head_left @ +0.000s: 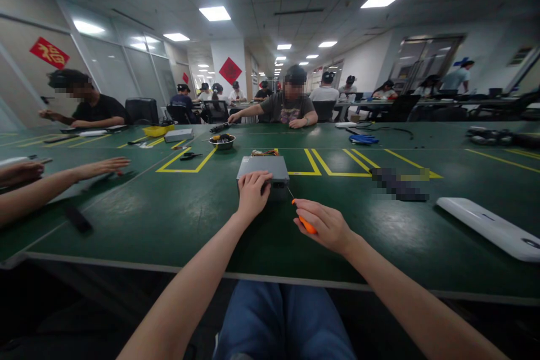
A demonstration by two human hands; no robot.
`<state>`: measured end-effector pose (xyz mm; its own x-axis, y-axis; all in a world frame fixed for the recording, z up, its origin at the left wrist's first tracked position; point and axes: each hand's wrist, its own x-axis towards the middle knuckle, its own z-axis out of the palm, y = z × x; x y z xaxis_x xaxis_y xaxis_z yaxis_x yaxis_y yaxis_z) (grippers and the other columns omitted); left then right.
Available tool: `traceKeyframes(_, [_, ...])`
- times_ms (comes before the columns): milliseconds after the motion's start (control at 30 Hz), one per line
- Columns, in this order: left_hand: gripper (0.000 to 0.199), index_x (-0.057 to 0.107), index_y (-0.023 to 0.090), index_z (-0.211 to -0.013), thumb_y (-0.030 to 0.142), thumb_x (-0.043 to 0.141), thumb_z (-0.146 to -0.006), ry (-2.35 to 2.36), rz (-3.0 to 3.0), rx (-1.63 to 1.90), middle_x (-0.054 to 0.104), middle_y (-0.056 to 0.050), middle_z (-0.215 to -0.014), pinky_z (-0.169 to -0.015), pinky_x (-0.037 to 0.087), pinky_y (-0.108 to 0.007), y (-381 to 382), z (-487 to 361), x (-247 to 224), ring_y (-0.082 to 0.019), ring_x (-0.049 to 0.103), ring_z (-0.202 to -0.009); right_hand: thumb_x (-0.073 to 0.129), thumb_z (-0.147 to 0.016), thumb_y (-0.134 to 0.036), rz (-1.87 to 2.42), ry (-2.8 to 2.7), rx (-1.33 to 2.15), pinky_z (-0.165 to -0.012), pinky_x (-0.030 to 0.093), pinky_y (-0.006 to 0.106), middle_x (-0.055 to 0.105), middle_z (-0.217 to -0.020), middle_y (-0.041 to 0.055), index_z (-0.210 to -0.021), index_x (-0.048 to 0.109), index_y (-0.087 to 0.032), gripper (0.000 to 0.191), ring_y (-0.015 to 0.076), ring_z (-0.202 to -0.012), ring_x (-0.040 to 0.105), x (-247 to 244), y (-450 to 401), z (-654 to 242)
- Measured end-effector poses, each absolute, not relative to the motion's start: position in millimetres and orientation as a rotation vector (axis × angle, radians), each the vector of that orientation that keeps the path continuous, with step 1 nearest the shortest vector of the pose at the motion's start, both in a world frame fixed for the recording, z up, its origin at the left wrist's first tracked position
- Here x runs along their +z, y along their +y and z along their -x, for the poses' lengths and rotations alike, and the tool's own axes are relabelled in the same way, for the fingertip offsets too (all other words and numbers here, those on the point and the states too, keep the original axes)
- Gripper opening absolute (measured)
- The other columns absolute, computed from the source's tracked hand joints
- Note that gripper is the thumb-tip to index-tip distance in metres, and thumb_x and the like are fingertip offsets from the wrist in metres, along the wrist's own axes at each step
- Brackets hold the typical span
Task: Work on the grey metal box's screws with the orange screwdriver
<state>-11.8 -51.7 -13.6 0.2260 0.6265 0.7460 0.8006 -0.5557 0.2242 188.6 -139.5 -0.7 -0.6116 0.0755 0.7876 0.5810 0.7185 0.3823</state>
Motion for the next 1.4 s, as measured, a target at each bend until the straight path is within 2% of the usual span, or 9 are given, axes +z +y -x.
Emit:
traceKeyframes(500, [0.025,0.056,0.029,-0.107,0.022,0.051,-0.084,-1.346,2.282,-1.253,0.06,0.001,-0.118,-0.096,0.028,-0.038,-50.8,11.0,-15.4,-0.019,0.05,-0.111,0.055,-0.083,-0.015,0.511,-2.108,-0.785,-0.077,0.058,0.028,0.065,-0.095,0.0112,-0.103,0.051,-0.014,0.021,0.0183,-0.094,0.064,-0.5,-139.1,-188.0])
traceKeyframes(667, [0.025,0.056,0.029,-0.108,0.022,0.049,-0.085,-1.353,2.286,-1.237,0.06,0.0,-0.119,-0.096,0.027,-0.039,-50.6,10.7,-15.6,-0.019,0.05,-0.112,0.054,-0.082,-0.009,0.523,-2.141,-0.832,-0.083,0.055,0.031,0.06,-0.109,0.0113,-0.108,0.05,-0.018,0.028,0.0194,-0.105,0.059,-6.7,-136.3,-193.1])
traceKeyframes(767, [0.025,0.056,0.029,-0.107,0.021,0.05,-0.084,-1.357,2.284,-1.241,0.06,0.0,-0.119,-0.096,0.027,-0.039,-50.5,10.5,-16.0,-0.019,0.05,-0.112,0.054,-0.081,-0.008,0.514,-2.186,-0.857,-0.086,0.054,0.033,0.056,-0.114,0.0115,-0.106,0.051,-0.019,0.028,0.0214,-0.112,0.054,-9.3,-136.3,-193.5])
traceKeyframes(867, [0.025,0.056,0.03,-0.107,0.022,0.05,-0.084,-1.346,2.285,-1.248,0.06,0.0,-0.119,-0.096,0.027,-0.039,-50.3,10.6,-16.2,-0.019,0.049,-0.112,0.054,-0.08,-0.013,0.523,-2.237,-0.794,-0.085,0.053,0.036,0.051,-0.12,0.0129,-0.102,0.051,-0.02,0.023,0.023,-0.114,0.052,-10.7,-138.3,-191.0])
traceKeyframes(967, [0.025,0.056,0.029,-0.107,0.022,0.05,-0.084,-1.342,2.285,-1.25,0.06,0.0,-0.119,-0.096,0.027,-0.039,-50.0,10.8,-16.2,-0.019,0.049,-0.112,0.05,-0.08,-0.014,0.611,-2.257,-0.734,-0.084,0.053,0.038,0.046,-0.124,0.0165,-0.109,0.05,-0.018,0.029,0.025,-0.116,0.049,-10.9,-140.5,-189.2])
traceKeyframes(1100, [0.026,0.055,0.029,-0.108,0.022,0.051,-0.083,-1.343,2.286,-1.247,0.06,0.001,-0.119,-0.097,0.027,-0.038,-49.6,11.2,-16.6,-0.019,0.049,-0.112,0.048,-0.081,-0.008,0.613,-2.156,-0.879,-0.081,0.054,0.03,0.053,-0.117,0.0119,-0.118,0.049,-0.022,0.04,0.0196,-0.108,0.056,-8.7,-140.9,-190.2])
traceKeyframes(1200, [0.026,0.055,0.029,-0.108,0.022,0.051,-0.084,-1.347,2.288,-1.24,0.059,0.0,-0.119,-0.097,0.027,-0.039,-50.1,11.4,-16.6,-0.019,0.049,-0.112,0.058,-0.08,-0.012,0.597,-2.092,-0.99,-0.076,0.054,0.025,0.059,-0.109,0.0079,-0.113,0.055,-0.026,0.036,0.0178,-0.098,0.061,-7.0,-140.2,-191.1])
traceKeyframes(1300, [0.026,0.056,0.029,-0.108,0.022,0.05,-0.084,-1.35,2.286,-1.239,0.06,0.0,-0.119,-0.096,0.027,-0.038,-51.2,11.3,-15.9,-0.019,0.049,-0.112,0.062,-0.077,-0.016,0.584,-2.07,-0.993,-0.074,0.054,0.028,0.061,-0.104,0.0097,-0.104,0.059,-0.023,0.028,0.0195,-0.093,0.062,-6.8,-140.5,-190.5])
traceKeyframes(1400, [0.026,0.056,0.029,-0.108,0.022,0.051,-0.083,-1.353,2.286,-1.239,0.06,-0.001,-0.119,-0.096,0.028,-0.038,-52.1,11.0,-15.1,-0.019,0.049,-0.112,0.056,-0.08,-0.021,0.627,-2.098,-0.911,-0.075,0.054,0.035,0.058,-0.11,0.0143,-0.111,0.054,-0.02,0.031,0.0235,-0.098,0.06,-7.9,-141.4,-188.8])
